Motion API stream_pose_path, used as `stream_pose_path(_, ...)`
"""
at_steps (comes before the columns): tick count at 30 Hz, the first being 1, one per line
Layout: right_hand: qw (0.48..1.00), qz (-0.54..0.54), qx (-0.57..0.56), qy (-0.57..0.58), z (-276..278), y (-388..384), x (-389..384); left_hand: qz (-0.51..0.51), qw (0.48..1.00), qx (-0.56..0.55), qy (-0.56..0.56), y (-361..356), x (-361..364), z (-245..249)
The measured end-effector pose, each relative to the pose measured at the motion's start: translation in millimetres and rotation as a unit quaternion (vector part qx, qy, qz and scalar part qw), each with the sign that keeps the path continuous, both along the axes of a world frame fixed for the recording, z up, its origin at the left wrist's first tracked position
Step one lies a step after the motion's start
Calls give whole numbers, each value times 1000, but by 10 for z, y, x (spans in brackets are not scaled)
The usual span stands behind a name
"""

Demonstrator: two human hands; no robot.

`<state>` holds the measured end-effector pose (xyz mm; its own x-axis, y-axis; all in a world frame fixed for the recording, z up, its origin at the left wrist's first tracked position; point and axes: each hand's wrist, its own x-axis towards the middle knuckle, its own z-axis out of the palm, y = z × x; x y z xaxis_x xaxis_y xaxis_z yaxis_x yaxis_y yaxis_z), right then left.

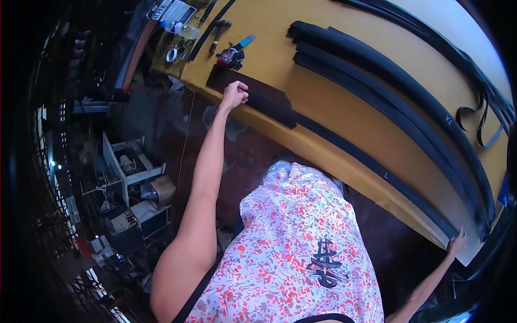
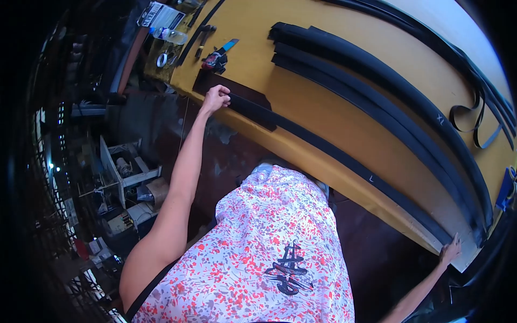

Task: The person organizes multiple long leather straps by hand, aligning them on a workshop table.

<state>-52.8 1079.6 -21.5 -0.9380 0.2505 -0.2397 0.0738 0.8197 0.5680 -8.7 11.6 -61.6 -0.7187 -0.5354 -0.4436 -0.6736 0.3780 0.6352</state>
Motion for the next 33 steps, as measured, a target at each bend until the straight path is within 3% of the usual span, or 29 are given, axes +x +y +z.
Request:
stream_pose_path(3, 968, 117, -194, 111, -67, -976, -250, 9, 1000, 4, 1, -47, 27, 81)
stream_pose_path(7, 838, 136, -512, 130, 348, -3784, -271, 7, 999, 12, 43, -262, 69, 88)
stream_pose_path(8, 778, 159, -588, 154, 147, -4293, -270, -3, 998, 11, 54, -315, 71, 84)
stream_pose_path(10, 786, 217, -569, 104, 210, -5487, -173, -17, 998, 22, 58, -366, 50, 136)
stream_pose_path(15, 693, 344, -632, 43, -116, -7566, 60, -113, 988, 57, 83, -435, 37, 101)
stream_pose_path(18, 694, 376, -613, 41, -263, -8208, 139, -130, 984, 79, 88, -431, 98, 20)
stream_pose_path(20, 704, 385, -596, 35, -336, -8431, 152, -171, 969, 26, 178, -419, 179, -210)
stream_pose_path(21, 708, 387, -589, 33, -363, -8507, 155, -178, 971, 13, 162, -375, 201, -161)
stream_pose_path(27, 731, 370, -571, 54, -361, -8675, 193, -147, 969, 14, 200, -284, 263, -223)
stream_pose_path(33, 732, 350, -580, 70, -318, -8723, 219, -154, 973, 27, 170, -315, 224, -152)
